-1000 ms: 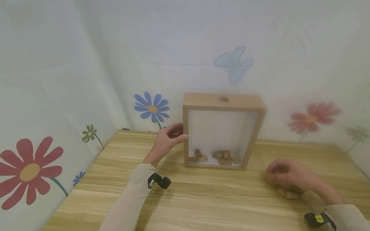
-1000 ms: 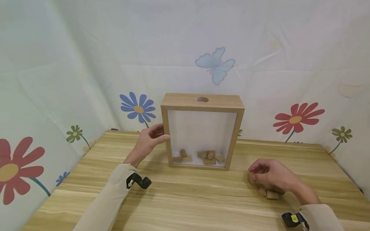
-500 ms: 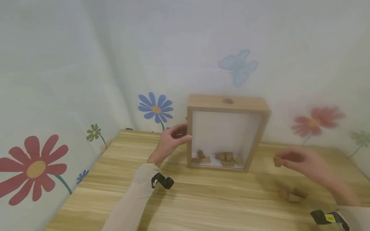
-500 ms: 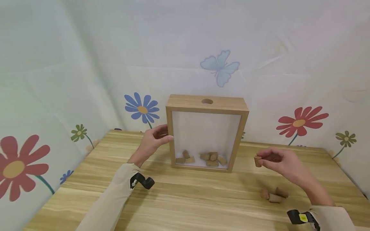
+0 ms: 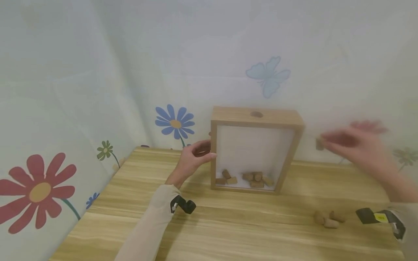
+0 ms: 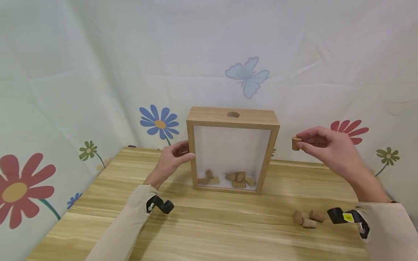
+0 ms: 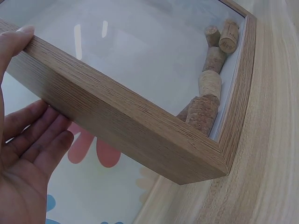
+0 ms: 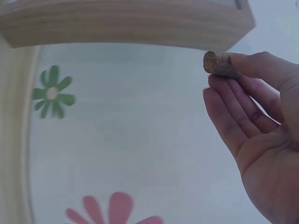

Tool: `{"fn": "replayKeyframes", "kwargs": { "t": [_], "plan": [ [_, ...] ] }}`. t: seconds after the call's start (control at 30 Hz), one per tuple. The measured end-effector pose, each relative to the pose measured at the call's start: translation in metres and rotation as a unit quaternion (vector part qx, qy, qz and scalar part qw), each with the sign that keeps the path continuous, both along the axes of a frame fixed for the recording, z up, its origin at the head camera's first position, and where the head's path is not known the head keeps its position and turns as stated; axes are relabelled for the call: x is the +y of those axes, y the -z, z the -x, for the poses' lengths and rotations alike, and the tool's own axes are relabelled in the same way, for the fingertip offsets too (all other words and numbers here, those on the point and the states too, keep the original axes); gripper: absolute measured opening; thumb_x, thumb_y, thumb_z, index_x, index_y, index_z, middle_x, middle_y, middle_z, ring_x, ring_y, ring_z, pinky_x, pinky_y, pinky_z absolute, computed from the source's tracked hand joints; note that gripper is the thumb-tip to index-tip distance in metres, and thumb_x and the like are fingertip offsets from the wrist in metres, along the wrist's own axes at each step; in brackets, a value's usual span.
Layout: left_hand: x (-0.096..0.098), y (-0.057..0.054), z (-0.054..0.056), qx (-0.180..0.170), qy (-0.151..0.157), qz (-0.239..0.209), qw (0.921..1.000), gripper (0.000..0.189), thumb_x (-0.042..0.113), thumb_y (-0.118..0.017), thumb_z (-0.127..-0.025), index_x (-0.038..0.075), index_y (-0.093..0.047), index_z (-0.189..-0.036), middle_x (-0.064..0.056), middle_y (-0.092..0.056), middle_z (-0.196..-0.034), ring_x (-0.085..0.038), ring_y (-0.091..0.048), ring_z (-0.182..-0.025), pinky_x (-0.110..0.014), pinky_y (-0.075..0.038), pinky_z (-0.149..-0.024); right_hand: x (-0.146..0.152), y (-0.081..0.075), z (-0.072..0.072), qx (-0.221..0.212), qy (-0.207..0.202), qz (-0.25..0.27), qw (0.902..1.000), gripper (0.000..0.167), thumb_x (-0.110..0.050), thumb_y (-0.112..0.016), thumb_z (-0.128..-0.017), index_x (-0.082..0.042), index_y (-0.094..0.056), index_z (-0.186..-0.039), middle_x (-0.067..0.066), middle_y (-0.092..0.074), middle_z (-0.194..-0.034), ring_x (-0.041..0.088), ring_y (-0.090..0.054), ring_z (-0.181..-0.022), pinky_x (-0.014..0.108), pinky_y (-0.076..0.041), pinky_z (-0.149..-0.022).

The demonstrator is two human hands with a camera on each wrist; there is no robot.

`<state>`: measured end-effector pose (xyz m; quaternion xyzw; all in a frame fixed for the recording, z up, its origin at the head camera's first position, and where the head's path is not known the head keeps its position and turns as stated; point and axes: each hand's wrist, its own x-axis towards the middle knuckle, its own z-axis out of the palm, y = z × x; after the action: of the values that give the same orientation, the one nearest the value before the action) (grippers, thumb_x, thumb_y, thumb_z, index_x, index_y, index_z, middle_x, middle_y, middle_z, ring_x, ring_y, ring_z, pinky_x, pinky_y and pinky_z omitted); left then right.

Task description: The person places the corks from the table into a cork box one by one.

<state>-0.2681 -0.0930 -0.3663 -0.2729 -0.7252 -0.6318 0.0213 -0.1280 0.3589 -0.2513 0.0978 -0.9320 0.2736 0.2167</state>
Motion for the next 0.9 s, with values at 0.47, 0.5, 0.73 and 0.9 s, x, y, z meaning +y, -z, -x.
{"fn": "replayKeyframes", "kwargs": {
  "t": [0.47,0.5,0.73,0.9],
  "plan": [
    [0.001,0.000,0.001,0.006,0.004,0.002,1.0000,0.057,0.016,-0.082,-0.095,0.003,-0.061,-0.147,-0.015,-0.067,-0.139,-0.030,-0.064,-0.129,-0.035,-0.055,-0.106,-0.049,-0.073,-0.001,-0.044,0.004,0.125,0.9912,0.050,-0.051,-0.069,-0.102,-0.024,-0.064,-0.144,-0.004,-0.071,-0.126,0.035,-0.071,-0.060,0.046,-0.057,-0.040],
    [0.001,0.000,0.001,0.007,0.005,0.001,1.0000,0.057,0.016,-0.082,-0.095,0.003,-0.061,-0.146,-0.015,-0.068,-0.139,-0.030,-0.064,-0.128,-0.035,-0.055,-0.106,-0.053,-0.075,0.000,-0.051,0.004,0.126,0.9907,0.052,-0.054,-0.068,-0.101,-0.026,-0.063,-0.145,-0.001,-0.070,-0.129,0.036,-0.070,-0.058,0.048,-0.057,-0.040],
    [0.001,-0.001,-0.001,0.001,0.008,-0.003,1.0000,0.056,0.016,-0.081,-0.095,0.003,-0.061,-0.146,-0.015,-0.068,-0.138,-0.031,-0.065,-0.127,-0.035,-0.056,-0.105,-0.086,-0.087,0.021,-0.019,-0.030,0.076,0.9965,0.051,-0.052,-0.070,-0.100,-0.021,-0.066,-0.141,0.004,-0.070,-0.133,0.015,-0.066,-0.111,0.030,-0.057,-0.093],
    [0.000,-0.003,-0.003,-0.002,0.008,-0.002,1.0000,0.057,0.015,-0.081,-0.095,0.002,-0.061,-0.147,-0.016,-0.068,-0.138,-0.032,-0.065,-0.127,-0.036,-0.056,-0.105,-0.109,-0.088,0.037,0.019,-0.066,0.059,0.9959,0.042,-0.039,-0.076,-0.100,-0.014,-0.070,-0.134,0.007,-0.073,-0.128,0.014,-0.066,-0.113,0.024,-0.054,-0.098]
  ]
}}
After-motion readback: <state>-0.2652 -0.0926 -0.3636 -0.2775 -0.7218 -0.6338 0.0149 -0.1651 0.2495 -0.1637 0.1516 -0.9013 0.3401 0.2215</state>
